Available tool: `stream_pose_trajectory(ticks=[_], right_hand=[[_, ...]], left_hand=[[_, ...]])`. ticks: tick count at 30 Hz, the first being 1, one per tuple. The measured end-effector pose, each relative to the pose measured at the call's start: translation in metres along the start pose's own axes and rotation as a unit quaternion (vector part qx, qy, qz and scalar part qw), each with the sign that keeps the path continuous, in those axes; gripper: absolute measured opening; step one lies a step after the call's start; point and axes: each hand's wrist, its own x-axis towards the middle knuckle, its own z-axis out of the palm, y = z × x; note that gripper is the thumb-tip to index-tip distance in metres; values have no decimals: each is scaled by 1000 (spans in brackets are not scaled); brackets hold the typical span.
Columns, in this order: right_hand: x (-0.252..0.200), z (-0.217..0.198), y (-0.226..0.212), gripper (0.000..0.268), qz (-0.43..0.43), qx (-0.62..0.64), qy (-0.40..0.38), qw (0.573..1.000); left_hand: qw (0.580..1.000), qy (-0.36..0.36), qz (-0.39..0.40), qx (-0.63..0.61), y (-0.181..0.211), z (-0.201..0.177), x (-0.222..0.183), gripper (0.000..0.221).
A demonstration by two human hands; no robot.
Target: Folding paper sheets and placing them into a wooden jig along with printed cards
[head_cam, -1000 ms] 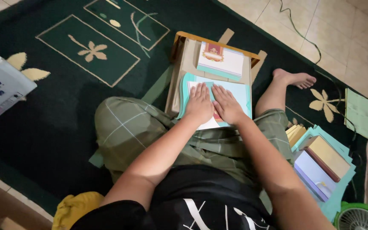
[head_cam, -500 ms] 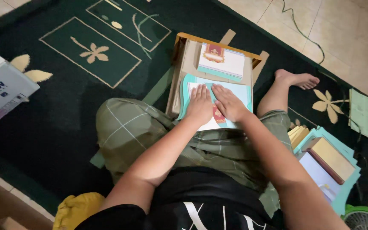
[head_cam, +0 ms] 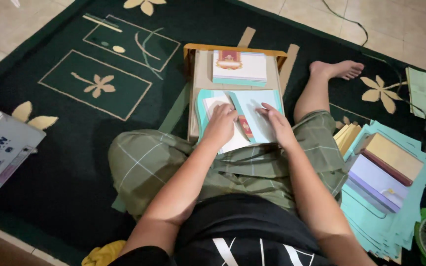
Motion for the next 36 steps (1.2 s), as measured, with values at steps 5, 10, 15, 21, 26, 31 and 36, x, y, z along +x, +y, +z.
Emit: stream_pose_trajectory(ticks=[5,10,15,21,26,31,36], right_hand=[[1,5,17,41,28,-72,106,991],[5,11,21,42,10,-222,100,970],[2,8,5,49,-5,-224,53,973],[-4,9,4,50,-48,-120,-16,991],[-8,12,-15,68,-120,-191,-90,970],[-4,16,-2,47,-103,-234,-90,962],[-7,26,-5,55,-40,-349,-86,932]], left_hand=[[995,-61,73,10,37,-51,-4,45],[991,-118,56,-11,42,-59,-3,47],[988,-151,41,7,46,-66,-3,41],[993,-86,66,-54,55,-81,-2,19],[995,-69,37,-53,68,-104,1,26],[988,-133,-65,33,68,-96,10,73],[951,-223,-188,106,67,-84,13,81]])
